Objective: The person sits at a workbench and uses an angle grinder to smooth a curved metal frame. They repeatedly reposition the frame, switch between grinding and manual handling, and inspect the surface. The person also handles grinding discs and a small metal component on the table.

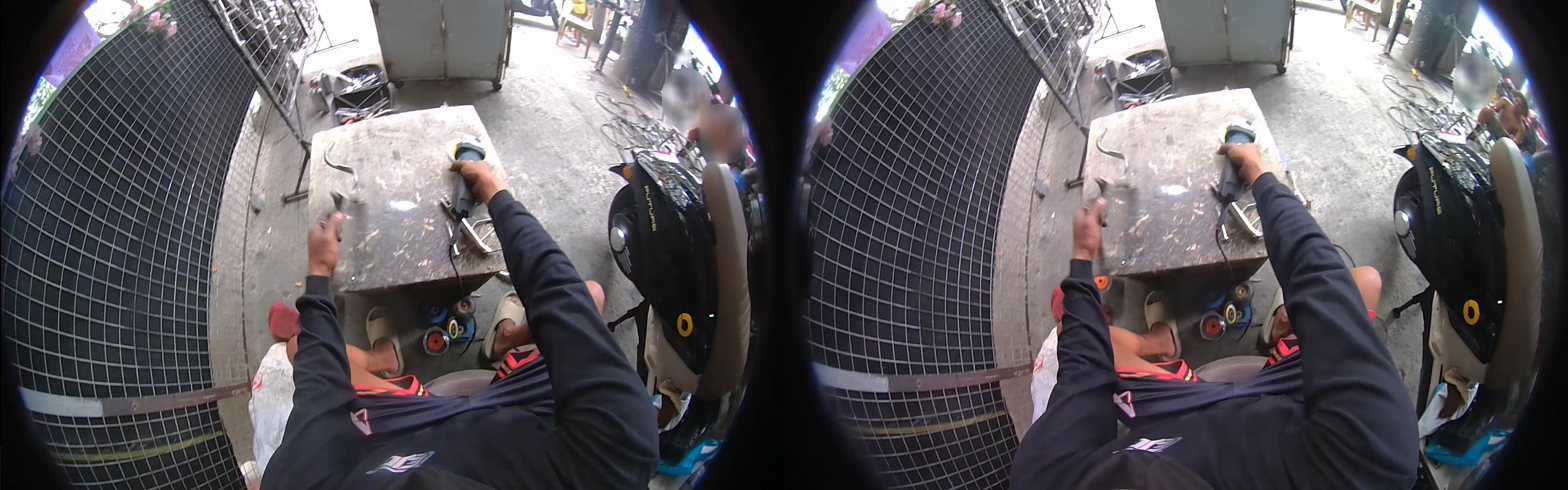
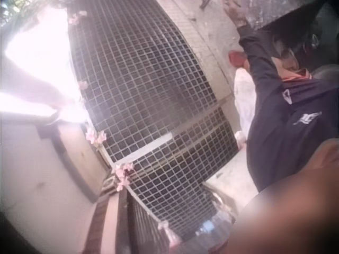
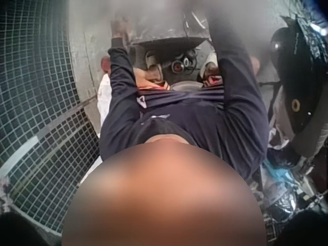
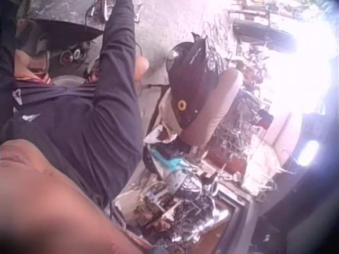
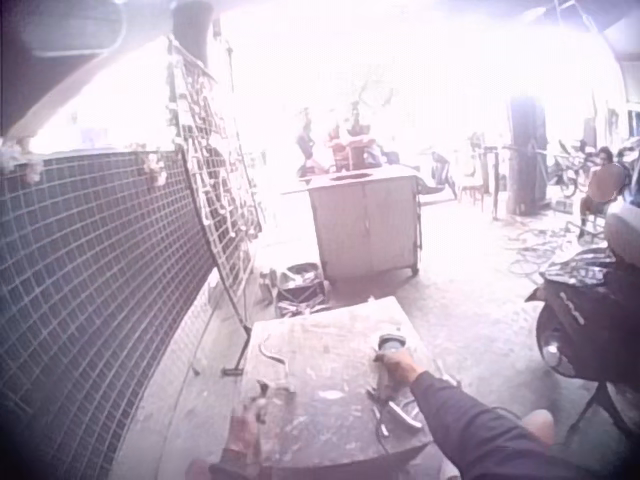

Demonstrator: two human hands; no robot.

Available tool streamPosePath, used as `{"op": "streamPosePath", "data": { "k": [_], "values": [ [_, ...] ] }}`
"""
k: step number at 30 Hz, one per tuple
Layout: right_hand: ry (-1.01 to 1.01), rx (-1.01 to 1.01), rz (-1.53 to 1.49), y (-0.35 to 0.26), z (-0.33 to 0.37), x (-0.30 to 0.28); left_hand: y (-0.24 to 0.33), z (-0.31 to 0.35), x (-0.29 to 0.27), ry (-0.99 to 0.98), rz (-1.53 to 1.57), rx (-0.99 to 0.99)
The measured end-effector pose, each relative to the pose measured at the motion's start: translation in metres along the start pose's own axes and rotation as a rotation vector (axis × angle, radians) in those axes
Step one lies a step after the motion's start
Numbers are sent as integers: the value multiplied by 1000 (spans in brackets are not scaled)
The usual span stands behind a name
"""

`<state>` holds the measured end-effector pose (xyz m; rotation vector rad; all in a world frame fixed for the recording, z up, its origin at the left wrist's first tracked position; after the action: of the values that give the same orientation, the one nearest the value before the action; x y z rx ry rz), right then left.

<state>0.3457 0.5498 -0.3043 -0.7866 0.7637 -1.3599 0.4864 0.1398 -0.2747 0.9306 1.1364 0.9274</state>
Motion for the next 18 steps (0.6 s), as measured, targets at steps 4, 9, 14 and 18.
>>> {"op": "streamPosePath", "data": {
  "k": [4,9,14,18],
  "values": [
    [33,33,42,9,-6,-5,12,48,-11,-94,842,190],
    [-116,-26,-37,15,-1,-8,-29,98,51,-50,1135,137],
    [-226,-70,18,30,38,1,-53,121,54,38,766,138],
    [-108,-322,324,63,92,39,-64,128,60,269,396,-22]
  ]
}}
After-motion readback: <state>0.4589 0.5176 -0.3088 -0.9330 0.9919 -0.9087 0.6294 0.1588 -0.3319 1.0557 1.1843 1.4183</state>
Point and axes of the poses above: each hand's wrist, its own z-axis away from the middle knuckle, its own x-axis out of the palm, y = z × x, the point moved 6 cm from there along -z, towards the middle knuckle, and after that the axes turned 15 degrees about -y, right-handed, at the moved point
